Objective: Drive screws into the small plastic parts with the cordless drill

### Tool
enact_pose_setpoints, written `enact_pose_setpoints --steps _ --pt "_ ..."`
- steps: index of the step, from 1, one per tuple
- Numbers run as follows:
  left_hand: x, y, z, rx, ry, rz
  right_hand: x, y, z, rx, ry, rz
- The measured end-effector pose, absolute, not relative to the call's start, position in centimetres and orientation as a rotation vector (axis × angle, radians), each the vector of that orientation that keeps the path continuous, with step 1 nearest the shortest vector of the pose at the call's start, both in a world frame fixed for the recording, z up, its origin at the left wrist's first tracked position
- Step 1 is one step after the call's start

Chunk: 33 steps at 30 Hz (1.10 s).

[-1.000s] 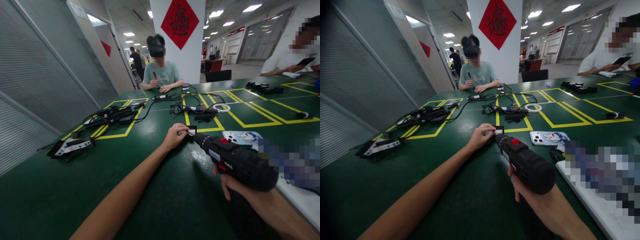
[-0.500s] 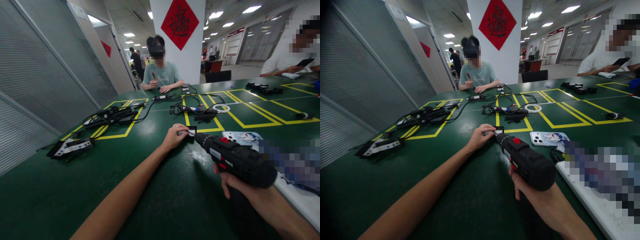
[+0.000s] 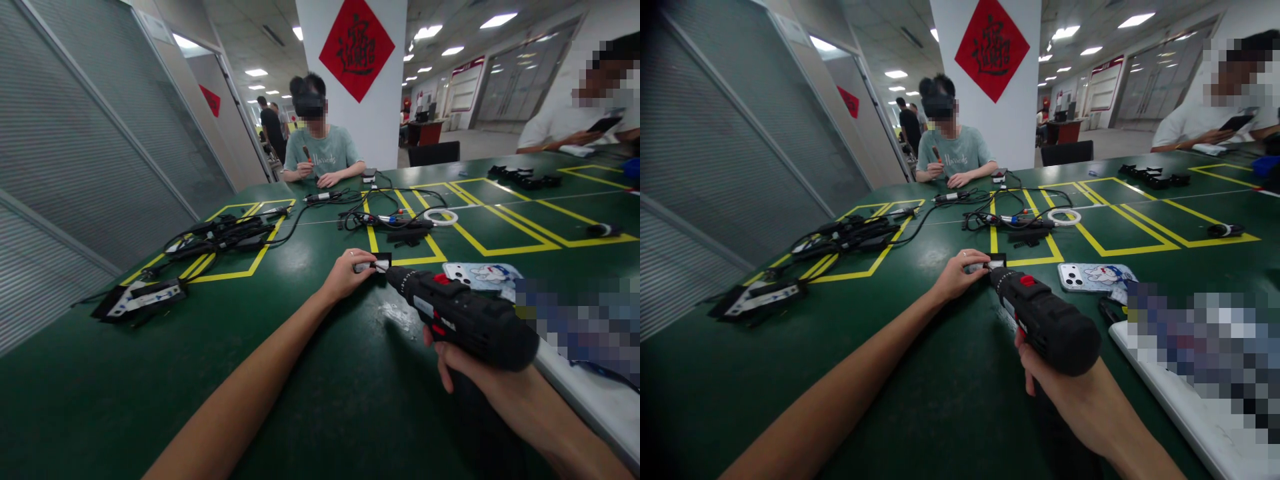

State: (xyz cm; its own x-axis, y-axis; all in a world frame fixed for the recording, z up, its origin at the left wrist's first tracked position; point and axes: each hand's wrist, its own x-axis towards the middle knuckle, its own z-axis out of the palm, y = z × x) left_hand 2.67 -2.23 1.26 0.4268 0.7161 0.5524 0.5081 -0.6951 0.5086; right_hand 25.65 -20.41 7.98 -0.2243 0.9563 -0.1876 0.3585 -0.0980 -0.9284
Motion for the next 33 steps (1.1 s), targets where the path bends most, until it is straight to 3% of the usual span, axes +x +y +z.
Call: enact_pose_setpoints --steps 11,25,33 --pt "2.6 -2.1 2.2 2.441 1.075 0.98 24.9 -20.7 8.5 -1.652 -1.554 1.326" --pt "2.8 -2.2 2.5 2.494 1.095 0.916 25.1 -20.5 8.2 -1.589 -1.64 1.311" --pt "2.6 -2.7 1.8 2.444 1.119 1.053 24.9 -20.4 8.4 -1.5 -1.588 1.357"
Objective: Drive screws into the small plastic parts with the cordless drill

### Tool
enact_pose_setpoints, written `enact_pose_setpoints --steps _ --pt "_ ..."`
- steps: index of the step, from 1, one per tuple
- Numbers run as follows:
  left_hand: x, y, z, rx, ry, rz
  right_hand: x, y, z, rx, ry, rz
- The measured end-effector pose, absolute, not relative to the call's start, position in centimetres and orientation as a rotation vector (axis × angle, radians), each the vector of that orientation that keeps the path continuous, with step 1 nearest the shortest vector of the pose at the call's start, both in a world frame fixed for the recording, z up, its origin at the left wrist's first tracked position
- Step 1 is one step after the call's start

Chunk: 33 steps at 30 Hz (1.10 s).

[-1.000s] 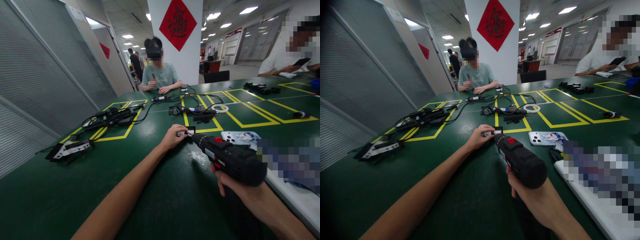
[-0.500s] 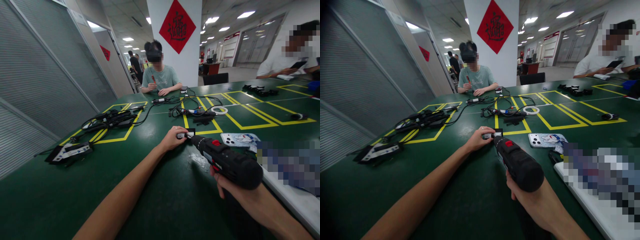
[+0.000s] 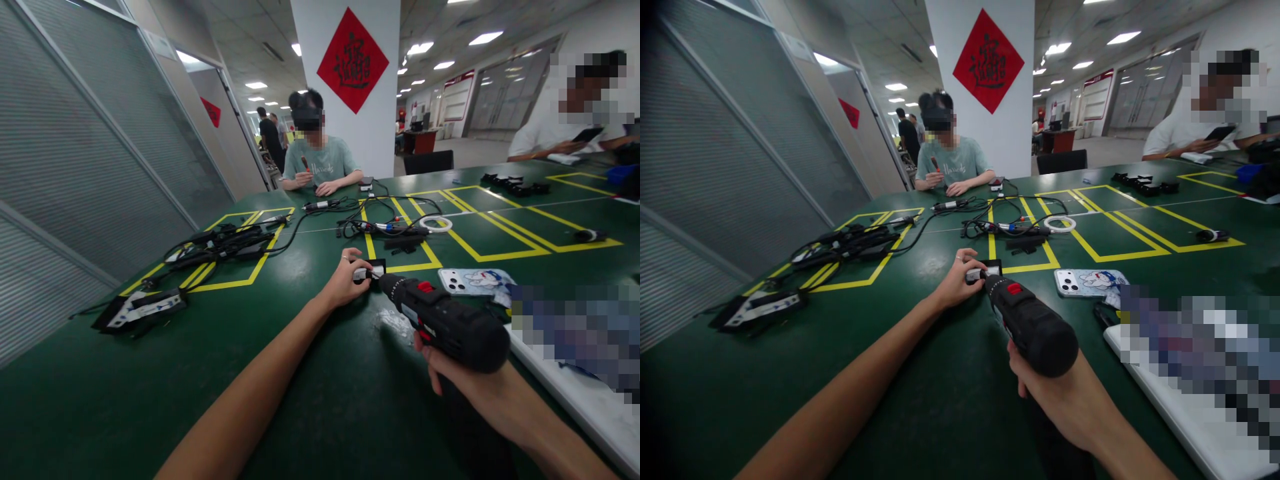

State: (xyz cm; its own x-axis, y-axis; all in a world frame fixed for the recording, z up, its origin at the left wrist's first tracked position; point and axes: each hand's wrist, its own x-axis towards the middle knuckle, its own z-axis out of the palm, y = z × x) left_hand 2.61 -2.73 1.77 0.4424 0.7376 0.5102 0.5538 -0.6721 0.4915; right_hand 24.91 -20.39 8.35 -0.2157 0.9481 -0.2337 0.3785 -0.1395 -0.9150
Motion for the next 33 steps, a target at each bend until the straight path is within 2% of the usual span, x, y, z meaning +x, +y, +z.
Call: enact_pose_setpoints --steps 8,20,33 --pt "1.5 -1.8 2.4 2.387 1.069 0.876 24.6 -20.2 8.6 -1.531 -1.606 1.334" --pt "1.5 -1.6 2.1 2.329 1.118 0.886 24.1 -20.2 9.3 -1.554 -1.566 1.27" --pt "1.6 -1.7 2.0 2.336 1.09 0.91 24.7 -20.0 8.6 -1.46 -1.574 1.355"
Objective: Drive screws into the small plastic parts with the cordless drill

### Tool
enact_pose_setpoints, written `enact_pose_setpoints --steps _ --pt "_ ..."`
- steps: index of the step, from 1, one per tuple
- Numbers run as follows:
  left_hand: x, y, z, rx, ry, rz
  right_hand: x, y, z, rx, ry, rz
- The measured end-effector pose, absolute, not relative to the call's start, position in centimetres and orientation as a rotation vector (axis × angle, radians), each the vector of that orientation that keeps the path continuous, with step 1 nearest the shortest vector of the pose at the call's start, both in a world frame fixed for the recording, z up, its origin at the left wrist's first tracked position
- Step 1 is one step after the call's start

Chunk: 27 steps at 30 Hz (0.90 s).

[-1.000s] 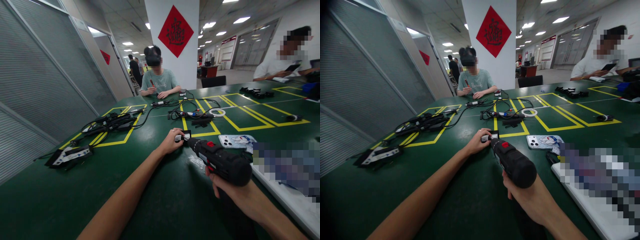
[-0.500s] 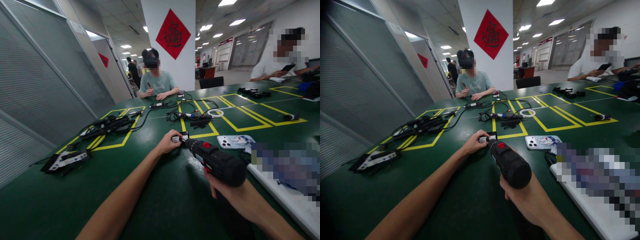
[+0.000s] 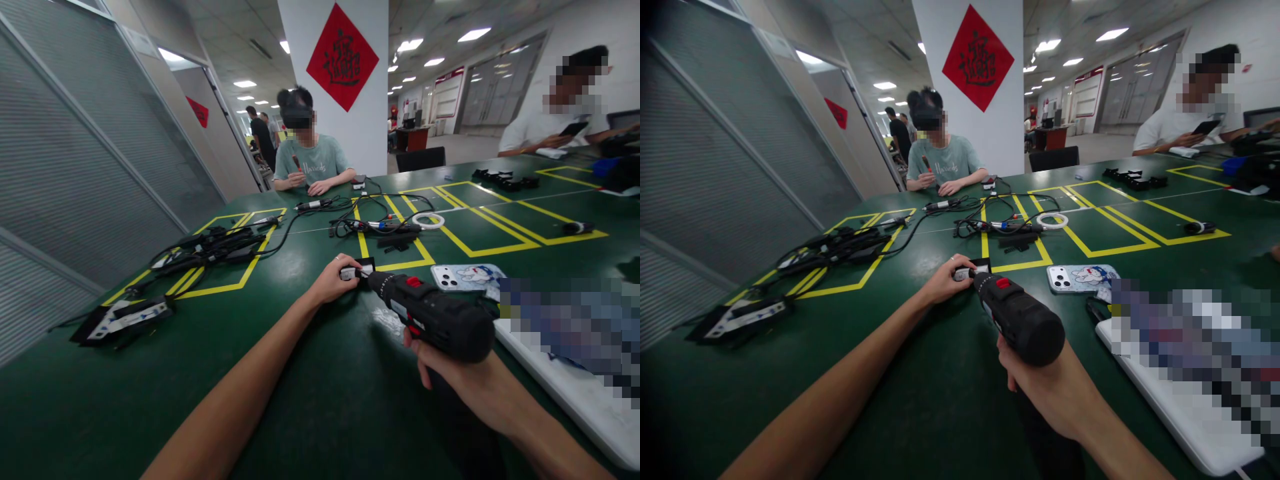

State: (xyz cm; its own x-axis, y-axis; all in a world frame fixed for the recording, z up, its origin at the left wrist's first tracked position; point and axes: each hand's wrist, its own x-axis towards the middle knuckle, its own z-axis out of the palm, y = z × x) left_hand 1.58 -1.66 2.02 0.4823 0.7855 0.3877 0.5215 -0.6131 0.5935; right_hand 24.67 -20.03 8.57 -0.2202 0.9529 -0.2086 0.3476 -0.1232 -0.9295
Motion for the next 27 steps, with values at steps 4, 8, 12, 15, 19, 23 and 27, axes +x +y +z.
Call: enact_pose_setpoints --steps 4,8,12,15,19,23,27 --pt "1.6 -1.5 1.8 2.344 1.072 0.934 24.7 -20.0 8.5 -1.478 -1.601 1.352" --pt "1.8 -1.5 1.8 2.333 1.091 0.931 24.7 -20.1 8.4 -1.539 -1.621 1.323" --pt "1.9 -1.4 1.6 2.306 1.112 0.939 24.6 -20.0 8.4 -1.521 -1.605 1.333" --pt "1.9 -1.0 1.3 2.293 1.14 0.958 24.3 -19.5 8.4 -1.49 -1.574 1.351" --pt "2.0 0.0 1.1 2.29 1.149 0.978 23.7 -18.4 8.4 -1.417 -1.602 1.324" --pt "1.9 1.0 1.1 2.281 1.175 0.974 23.4 -17.3 8.3 -1.379 -1.569 1.35" --pt "1.3 1.6 1.0 2.282 1.169 0.971 23.3 -16.6 8.3 -1.297 -1.572 1.413"
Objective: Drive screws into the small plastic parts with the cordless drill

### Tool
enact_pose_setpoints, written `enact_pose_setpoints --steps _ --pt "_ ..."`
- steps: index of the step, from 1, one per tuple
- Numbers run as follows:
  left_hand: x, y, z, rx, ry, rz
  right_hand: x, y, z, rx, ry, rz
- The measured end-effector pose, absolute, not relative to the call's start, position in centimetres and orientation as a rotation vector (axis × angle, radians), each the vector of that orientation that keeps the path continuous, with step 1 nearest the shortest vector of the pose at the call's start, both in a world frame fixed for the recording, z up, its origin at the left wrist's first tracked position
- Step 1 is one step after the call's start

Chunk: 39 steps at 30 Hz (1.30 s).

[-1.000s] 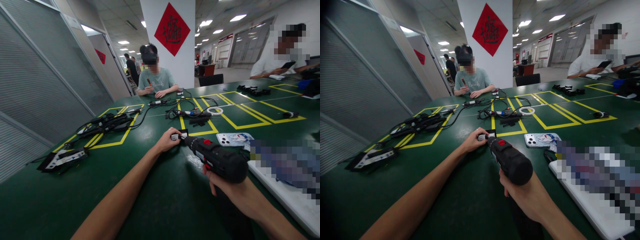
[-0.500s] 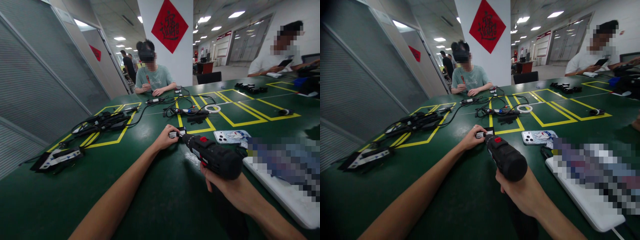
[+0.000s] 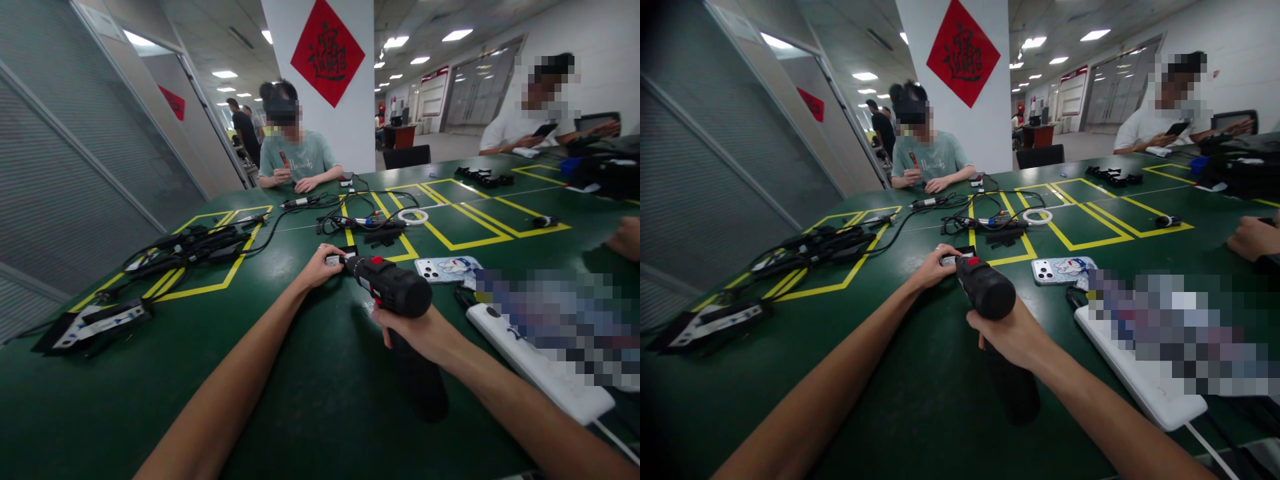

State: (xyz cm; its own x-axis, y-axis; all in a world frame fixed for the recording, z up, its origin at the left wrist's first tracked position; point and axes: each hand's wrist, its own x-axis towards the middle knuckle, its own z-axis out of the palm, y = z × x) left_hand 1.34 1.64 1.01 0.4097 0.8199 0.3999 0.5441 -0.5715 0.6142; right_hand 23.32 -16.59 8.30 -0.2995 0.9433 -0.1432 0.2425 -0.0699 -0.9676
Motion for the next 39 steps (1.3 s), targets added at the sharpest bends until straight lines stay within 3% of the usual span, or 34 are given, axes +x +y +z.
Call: enact_pose_setpoints --steps 6,39 --pt "0.7 2.0 1.1 2.278 1.145 0.954 22.8 -16.5 9.2 -1.031 -1.473 1.709" --pt "0.2 2.0 1.0 2.256 1.162 0.911 23.9 -15.3 7.2 -1.039 -1.317 1.757"
